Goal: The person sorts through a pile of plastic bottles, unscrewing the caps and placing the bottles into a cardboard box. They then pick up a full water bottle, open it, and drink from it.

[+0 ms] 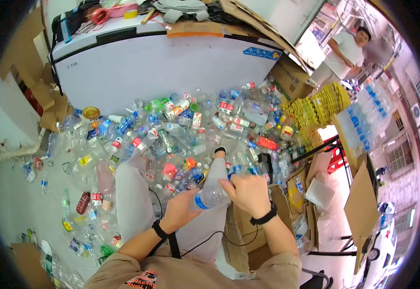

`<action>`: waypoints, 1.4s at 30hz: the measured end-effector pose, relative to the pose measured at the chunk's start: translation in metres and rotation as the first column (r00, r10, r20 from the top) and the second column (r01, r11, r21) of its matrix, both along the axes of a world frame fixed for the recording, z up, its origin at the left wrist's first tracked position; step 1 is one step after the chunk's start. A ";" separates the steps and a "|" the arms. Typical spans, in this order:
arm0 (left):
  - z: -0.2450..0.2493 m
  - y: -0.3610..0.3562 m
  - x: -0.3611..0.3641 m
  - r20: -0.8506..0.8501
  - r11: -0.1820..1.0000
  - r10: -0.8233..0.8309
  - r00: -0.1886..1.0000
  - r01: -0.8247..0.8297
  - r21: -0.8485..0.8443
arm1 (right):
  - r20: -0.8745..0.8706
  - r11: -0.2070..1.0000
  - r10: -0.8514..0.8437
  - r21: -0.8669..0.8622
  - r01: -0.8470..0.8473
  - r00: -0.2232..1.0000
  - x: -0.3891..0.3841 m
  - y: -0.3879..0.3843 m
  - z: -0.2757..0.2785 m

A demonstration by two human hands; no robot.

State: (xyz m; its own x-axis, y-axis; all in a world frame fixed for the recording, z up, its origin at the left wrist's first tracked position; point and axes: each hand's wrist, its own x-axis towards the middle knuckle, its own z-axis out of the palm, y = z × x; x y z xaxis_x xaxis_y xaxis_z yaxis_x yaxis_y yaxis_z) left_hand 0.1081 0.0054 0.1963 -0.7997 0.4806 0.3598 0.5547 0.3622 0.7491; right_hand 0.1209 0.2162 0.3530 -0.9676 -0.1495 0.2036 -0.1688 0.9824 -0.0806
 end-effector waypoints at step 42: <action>0.199 -0.053 -0.022 -0.490 0.864 -0.198 0.849 0.388 0.322 | -0.186 -0.146 0.007 -0.972 -0.183 0.983 0.019 0.021 -0.089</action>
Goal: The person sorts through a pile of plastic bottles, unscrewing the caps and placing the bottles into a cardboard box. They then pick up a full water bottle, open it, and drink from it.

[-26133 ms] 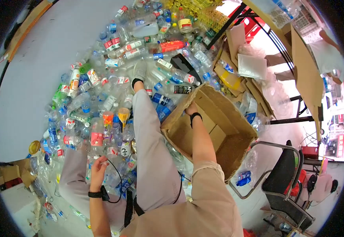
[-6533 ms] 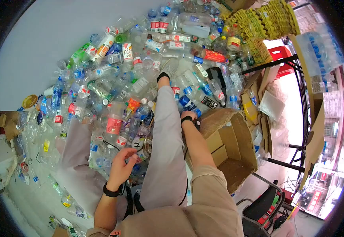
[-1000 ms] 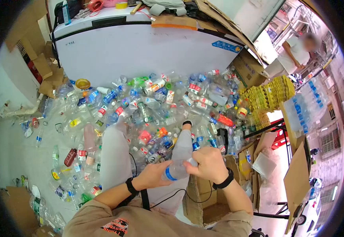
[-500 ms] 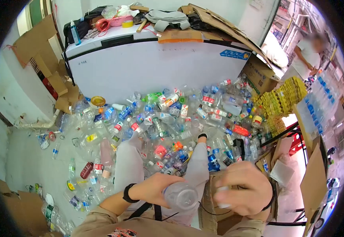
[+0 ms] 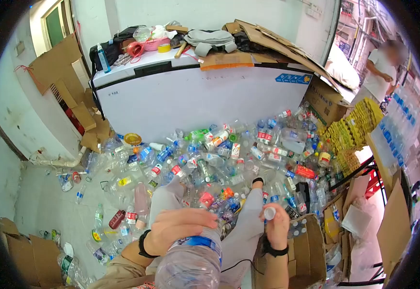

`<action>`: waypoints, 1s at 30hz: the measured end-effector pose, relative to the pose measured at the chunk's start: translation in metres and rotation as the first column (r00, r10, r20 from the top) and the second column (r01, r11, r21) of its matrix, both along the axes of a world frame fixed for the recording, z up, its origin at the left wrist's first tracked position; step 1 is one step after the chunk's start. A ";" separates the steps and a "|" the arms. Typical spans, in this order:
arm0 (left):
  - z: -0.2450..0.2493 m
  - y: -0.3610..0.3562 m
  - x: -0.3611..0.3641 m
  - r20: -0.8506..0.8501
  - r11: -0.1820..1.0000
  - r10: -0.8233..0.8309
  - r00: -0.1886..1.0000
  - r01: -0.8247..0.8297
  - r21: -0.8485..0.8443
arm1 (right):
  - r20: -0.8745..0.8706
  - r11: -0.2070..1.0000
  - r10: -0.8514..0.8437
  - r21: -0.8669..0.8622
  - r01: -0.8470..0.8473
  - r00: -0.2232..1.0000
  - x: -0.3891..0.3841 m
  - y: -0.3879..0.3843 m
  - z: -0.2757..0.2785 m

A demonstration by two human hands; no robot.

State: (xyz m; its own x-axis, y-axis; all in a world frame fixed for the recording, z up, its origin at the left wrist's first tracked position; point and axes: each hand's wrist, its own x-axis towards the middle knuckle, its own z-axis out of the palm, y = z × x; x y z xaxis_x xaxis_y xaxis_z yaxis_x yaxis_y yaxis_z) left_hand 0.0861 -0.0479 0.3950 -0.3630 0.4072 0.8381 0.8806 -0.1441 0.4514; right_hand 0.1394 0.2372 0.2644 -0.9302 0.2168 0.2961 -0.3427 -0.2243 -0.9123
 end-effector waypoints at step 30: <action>0.099 0.005 -0.038 -0.456 0.952 0.280 0.845 -0.181 0.248 | 0.473 0.403 0.217 -0.840 0.363 0.854 0.064 -0.066 -0.129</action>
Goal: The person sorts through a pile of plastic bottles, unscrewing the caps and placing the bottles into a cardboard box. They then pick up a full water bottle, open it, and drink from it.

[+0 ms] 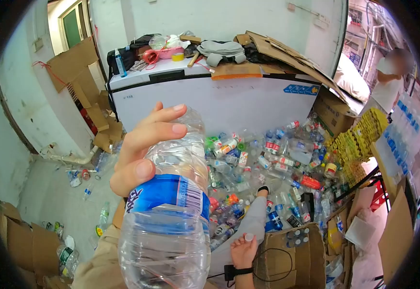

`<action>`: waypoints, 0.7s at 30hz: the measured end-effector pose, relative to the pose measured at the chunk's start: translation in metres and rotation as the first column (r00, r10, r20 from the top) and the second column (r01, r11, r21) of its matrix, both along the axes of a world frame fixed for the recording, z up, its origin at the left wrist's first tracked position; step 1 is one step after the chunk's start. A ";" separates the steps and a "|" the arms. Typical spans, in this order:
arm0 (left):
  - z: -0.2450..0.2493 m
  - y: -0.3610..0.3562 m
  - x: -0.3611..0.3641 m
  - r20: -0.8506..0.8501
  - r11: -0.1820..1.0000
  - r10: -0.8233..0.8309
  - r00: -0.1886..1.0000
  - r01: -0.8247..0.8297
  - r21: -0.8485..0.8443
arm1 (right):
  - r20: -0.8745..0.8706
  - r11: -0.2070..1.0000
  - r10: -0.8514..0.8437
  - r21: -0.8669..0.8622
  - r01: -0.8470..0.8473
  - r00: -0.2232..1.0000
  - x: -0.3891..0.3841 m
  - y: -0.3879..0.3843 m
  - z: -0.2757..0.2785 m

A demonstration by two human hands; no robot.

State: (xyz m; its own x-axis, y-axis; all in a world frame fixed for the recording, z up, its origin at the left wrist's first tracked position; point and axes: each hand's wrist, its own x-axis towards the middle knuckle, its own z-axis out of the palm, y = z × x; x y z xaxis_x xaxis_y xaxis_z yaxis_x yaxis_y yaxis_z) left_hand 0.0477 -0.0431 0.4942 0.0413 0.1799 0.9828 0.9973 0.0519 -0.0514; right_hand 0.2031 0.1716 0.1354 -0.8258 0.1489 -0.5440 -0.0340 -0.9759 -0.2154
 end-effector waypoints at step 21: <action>0.006 -0.001 -0.001 -0.016 1.000 -0.005 1.000 0.005 0.003 | -0.131 0.980 0.031 0.200 -0.005 0.991 -0.004 0.001 0.001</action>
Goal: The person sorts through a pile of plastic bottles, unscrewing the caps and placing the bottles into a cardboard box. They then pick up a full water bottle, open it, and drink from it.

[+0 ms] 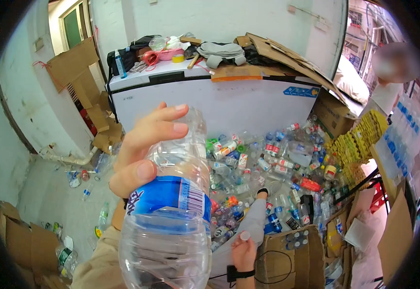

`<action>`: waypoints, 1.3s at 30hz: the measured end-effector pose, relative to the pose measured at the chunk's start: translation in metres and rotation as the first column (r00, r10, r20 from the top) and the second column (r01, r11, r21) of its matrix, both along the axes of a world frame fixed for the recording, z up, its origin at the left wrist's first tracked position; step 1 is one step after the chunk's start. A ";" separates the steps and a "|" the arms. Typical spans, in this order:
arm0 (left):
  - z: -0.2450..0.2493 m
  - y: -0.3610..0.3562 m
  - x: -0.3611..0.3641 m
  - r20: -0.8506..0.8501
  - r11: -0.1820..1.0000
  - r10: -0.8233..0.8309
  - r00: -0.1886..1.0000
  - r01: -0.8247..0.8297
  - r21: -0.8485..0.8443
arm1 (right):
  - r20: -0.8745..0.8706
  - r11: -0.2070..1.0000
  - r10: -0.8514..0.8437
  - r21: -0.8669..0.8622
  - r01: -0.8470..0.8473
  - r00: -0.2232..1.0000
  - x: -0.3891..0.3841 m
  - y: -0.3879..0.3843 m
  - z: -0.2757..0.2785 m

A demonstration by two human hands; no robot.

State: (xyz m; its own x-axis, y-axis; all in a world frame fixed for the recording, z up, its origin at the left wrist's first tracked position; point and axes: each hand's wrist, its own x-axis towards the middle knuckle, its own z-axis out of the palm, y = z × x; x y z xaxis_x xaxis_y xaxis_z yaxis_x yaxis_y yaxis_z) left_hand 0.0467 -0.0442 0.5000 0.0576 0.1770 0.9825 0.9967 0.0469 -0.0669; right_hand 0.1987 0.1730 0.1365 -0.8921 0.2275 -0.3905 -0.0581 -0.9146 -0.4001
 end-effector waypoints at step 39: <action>-0.246 0.069 0.065 0.577 0.736 0.445 0.685 0.087 -0.671 | 0.109 -0.755 0.159 0.654 0.050 0.981 -0.040 0.082 0.214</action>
State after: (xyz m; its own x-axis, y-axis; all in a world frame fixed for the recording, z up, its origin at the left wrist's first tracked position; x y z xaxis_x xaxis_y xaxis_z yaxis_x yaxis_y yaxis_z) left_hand 0.1114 0.0251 0.2541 -0.6560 0.6568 0.3719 0.7349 0.4438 0.5128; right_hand 0.1589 0.2549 0.3501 -0.9368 -0.0656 0.3436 -0.1773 0.9358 -0.3047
